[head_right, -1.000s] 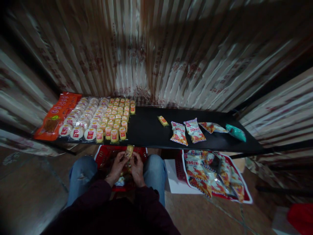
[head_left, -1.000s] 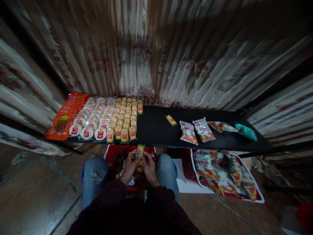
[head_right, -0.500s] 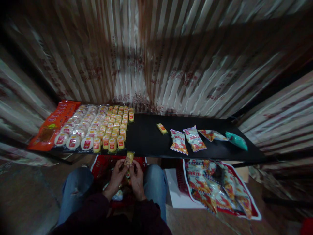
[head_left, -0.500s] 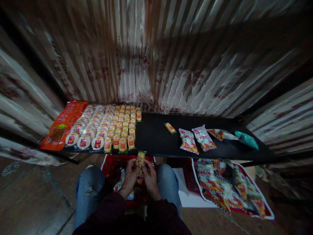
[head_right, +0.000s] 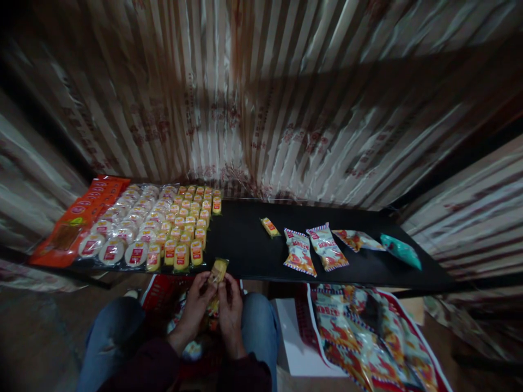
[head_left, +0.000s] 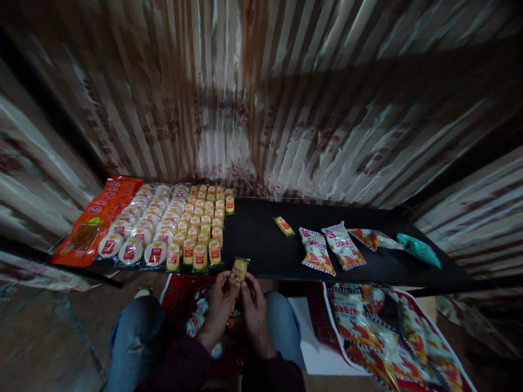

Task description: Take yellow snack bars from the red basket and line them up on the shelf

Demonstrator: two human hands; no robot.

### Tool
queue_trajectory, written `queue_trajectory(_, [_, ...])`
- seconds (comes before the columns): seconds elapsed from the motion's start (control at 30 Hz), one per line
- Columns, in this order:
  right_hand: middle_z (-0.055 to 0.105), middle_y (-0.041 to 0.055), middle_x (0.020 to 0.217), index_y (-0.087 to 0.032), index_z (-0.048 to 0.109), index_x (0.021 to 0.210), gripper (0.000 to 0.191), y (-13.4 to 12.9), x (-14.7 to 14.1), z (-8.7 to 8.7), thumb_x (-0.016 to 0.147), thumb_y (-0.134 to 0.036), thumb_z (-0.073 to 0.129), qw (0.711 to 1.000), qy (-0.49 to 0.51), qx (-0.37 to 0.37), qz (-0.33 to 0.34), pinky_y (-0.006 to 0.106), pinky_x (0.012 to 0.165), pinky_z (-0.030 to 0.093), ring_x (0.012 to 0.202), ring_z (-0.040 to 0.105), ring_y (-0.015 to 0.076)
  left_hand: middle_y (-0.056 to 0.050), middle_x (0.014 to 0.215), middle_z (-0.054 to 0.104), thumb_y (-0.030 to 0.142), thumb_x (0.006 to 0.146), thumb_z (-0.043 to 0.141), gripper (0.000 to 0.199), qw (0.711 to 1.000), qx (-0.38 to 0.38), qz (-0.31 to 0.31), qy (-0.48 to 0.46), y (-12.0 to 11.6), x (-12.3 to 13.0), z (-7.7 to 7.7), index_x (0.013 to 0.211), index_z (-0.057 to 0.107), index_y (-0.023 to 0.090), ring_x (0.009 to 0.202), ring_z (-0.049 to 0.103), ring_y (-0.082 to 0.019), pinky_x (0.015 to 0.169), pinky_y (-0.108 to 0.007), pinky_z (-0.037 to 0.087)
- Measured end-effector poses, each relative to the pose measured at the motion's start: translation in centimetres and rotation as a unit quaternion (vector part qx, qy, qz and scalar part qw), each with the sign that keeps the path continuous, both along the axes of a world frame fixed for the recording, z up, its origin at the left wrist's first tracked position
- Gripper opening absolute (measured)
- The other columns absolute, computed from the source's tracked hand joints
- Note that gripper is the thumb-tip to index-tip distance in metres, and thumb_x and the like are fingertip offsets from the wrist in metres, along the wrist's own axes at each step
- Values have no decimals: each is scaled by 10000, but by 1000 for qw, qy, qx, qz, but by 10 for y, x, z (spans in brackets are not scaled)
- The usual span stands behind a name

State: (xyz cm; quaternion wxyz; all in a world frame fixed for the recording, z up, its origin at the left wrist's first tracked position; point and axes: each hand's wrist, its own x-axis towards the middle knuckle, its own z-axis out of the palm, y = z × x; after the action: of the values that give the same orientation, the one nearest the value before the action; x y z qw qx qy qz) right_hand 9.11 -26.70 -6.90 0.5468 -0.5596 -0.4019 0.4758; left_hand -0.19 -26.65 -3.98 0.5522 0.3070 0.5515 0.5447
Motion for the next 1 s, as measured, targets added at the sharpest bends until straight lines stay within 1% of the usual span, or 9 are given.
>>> queue_trajectory(0.13, [659, 95, 1154, -234, 619, 1140, 409, 8, -1, 9, 788, -441, 633, 999, -27, 22, -30, 389, 925, 506, 1026, 633, 238, -83, 1019, 657, 289, 728, 637, 280, 995, 5, 29, 100, 12, 4, -1, 990, 568, 218, 941, 613, -221, 869, -343, 461])
queue_trajectory(0.27, [647, 87, 1171, -256, 649, 1121, 345, 16, -2, 23, 808, -400, 620, 994, -87, 69, 9, 412, 987, 465, 1087, 600, 246, -94, 1107, 635, 206, 735, 605, 319, 976, 56, 57, 200, 22, 4, 5, 1053, 599, 229, 1004, 595, -239, 903, -360, 451])
queue_trajectory(0.37, [609, 81, 1256, -266, 627, 1172, 377, 25, -3, 31, 822, -405, 606, 993, -81, 79, 28, 424, 1038, 429, 1156, 569, 246, -96, 1143, 626, 169, 778, 550, 334, 959, 106, 55, 257, 29, 5, 8, 1097, 617, 241, 1074, 573, -236, 960, -361, 434])
queue_trajectory(0.47, [586, 82, 1303, -245, 587, 1224, 436, 37, -3, 35, 828, -427, 596, 996, -48, 62, 32, 429, 1081, 389, 1208, 540, 239, -91, 1194, 606, 168, 845, 464, 351, 935, 148, 43, 318, 35, 8, 9, 1160, 605, 234, 1141, 546, -222, 1014, -385, 424])
queue_trajectory(0.57, [597, 83, 1289, -222, 572, 1222, 460, 51, -5, 37, 820, -441, 608, 998, -16, 41, 42, 417, 1086, 381, 1202, 544, 229, -100, 1253, 570, 170, 908, 371, 390, 895, 180, 24, 407, 40, 13, 8, 1253, 546, 206, 1186, 517, -208, 1030, -422, 432])
queue_trajectory(0.67, [619, 77, 1249, -218, 578, 1172, 443, 65, -8, 39, 803, -459, 623, 998, 35, 19, 38, 388, 1046, 420, 1159, 571, 219, -117, 1288, 544, 167, 931, 344, 409, 859, 198, 18, 471, 46, 15, 8, 1313, 492, 189, 1204, 502, -203, 1028, -416, 445])
queue_trajectory(0.77, [646, 70, 1182, -216, 588, 1110, 425, 78, -11, 41, 778, -474, 645, 996, 89, -5, 28, 353, 979, 470, 1089, 605, 208, -134, 1287, 542, 142, 916, 366, 425, 838, 214, 29, 501, 55, 16, 8, 1325, 475, 175, 1217, 491, -213, 1026, -416, 449])
queue_trajectory(0.9, [679, 43, 1027, -212, 592, 1047, 416, 100, -13, 44, 743, -482, 682, 992, 119, -18, 35, 301, 860, 516, 942, 640, 179, -156, 1297, 543, 139, 866, 445, 482, 832, 223, 39, 506, 71, 18, 6, 1348, 435, 139, 1223, 489, -237, 1037, -431, 438])
queue_trajectory(1.0, [680, 21, 925, -212, 582, 1004, 410, 120, -15, 39, 714, -478, 699, 990, 137, -18, 34, 279, 790, 525, 842, 643, 158, -162, 1288, 555, 124, 863, 422, 491, 839, 204, 49, 501, 85, 19, 5, 1355, 423, 130, 1234, 490, -238, 1047, -437, 429])
